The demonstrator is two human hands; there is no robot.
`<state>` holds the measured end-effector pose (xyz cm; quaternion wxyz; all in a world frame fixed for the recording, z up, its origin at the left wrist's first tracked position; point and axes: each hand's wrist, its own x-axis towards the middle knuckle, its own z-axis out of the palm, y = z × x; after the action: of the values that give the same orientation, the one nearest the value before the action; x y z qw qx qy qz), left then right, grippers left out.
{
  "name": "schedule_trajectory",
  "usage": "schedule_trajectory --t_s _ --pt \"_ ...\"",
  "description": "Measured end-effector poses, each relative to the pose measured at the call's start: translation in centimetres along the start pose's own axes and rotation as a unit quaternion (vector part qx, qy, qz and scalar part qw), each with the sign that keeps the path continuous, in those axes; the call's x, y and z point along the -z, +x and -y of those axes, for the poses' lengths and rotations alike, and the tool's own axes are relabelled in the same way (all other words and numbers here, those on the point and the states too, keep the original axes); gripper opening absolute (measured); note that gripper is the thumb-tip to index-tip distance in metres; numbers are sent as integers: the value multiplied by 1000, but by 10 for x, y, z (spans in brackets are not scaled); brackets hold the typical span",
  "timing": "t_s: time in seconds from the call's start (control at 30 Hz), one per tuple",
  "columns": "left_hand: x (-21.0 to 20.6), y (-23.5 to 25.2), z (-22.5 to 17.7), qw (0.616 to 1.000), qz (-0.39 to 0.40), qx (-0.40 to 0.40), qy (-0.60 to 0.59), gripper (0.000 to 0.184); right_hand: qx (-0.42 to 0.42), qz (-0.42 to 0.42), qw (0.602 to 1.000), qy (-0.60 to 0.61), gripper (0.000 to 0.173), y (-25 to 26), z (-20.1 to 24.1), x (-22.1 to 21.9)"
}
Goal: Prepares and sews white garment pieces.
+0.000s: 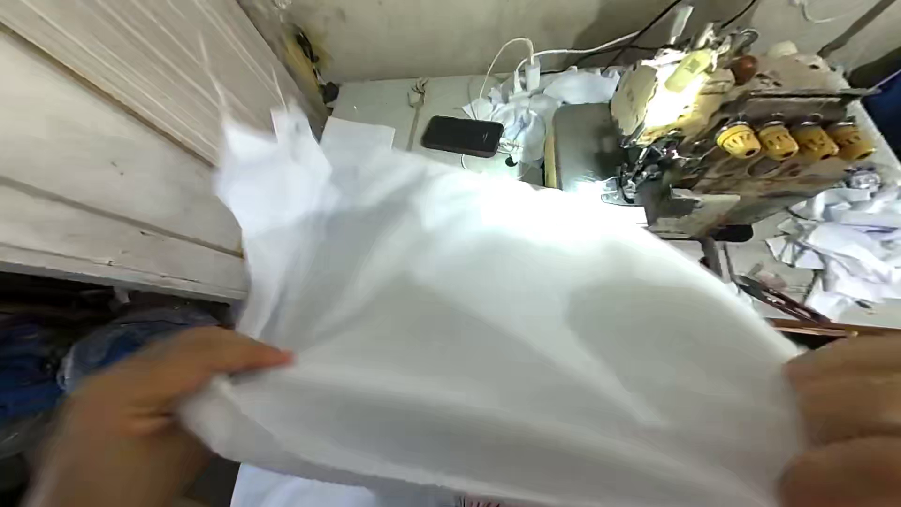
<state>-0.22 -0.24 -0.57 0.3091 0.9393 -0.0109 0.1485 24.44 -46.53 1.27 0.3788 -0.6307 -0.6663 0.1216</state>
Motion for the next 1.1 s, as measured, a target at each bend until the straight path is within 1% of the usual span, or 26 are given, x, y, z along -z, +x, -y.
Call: schedule_trajectory --t_s 0.03,0.1,0.17,0.2,0.23,0.27,0.3,0.33,0.37,0.43,0.47,0.53,0.57,0.6,0.67,0.7,0.73,0.77,0.8,0.83,0.87,0.93,0.97,1.0,1.03,1.1 --pt "-10 -4 -4 998 58 20 -15 19 10 48 997 56 29 6 -5 -13" --pt "-34 -4 -8 988 135 63 -41 22 6 101 987 127 34 2 -22 -43" --pt "-55 15 -10 974 182 118 -64 26 4 129 982 139 31 -7 -39 -67" --pt "-64 34 -17 965 195 163 -71 27 -1 142 980 141 30 -9 -45 -75" --pt "-72 55 -18 958 202 195 -54 27 -8 154 977 147 28 -10 -48 -81" --pt "-80 78 -14 955 198 219 -29 24 -15 162 973 161 27 -11 -51 -86" --pt "-91 98 2 961 166 222 -5 20 -21 169 970 173 25 -12 -53 -89" --pt "-103 116 24 970 117 212 18 17 -23 171 968 180 24 -13 -54 -90" --pt "-115 134 46 974 64 215 30 20 -22 164 970 177 23 -15 -55 -90" --pt "-138 169 85 959 -30 277 49 32 -26 140 976 168 24 -21 -54 -84" --pt "-147 181 101 943 -53 323 60 41 -32 126 977 171 24 -24 -54 -81" --pt "-162 198 121 908 -48 407 91 65 -54 105 974 194 24 -32 -56 -78" --pt "-167 202 125 900 -35 424 98 74 -73 98 971 204 24 -38 -60 -80" --pt "-170 205 124 901 -11 424 92 76 -102 93 967 216 24 -46 -67 -86" --pt "-172 207 123 916 64 389 67 69 -198 108 944 243 23 -65 -89 -105" --pt "-173 207 125 923 97 368 53 65 -268 134 920 253 22 -72 -101 -114" --pt "-173 205 129 931 114 344 42 59 -342 170 886 262 22 -76 -111 -122" --pt "-173 202 133 940 117 318 34 54 -403 199 852 269 21 -77 -120 -129" --pt "-173 198 135 950 104 292 26 49 -443 217 825 276 21 -76 -125 -133" --pt "-173 193 133 961 72 267 19 46 -458 225 815 275 21 -75 -126 -134" --pt "-172 188 126 968 30 250 11 44 -456 234 814 273 21 -73 -123 -130" --pt "-171 178 109 976 -68 207 3 39 -419 242 831 274 24 -72 -111 -115" --pt "-172 174 99 976 -102 194 2 37 -396 237 842 281 24 -77 -104 -107" --pt "-175 170 89 975 -120 188 3 36 -380 234 847 291 23 -84 -98 -100" --pt "-179 164 78 975 -121 188 2 36 -380 240 839 307 22 -93 -93 -94" --pt "-189 150 61 973 -71 217 -8 34 -428 270 803 315 22 -115 -89 -92"
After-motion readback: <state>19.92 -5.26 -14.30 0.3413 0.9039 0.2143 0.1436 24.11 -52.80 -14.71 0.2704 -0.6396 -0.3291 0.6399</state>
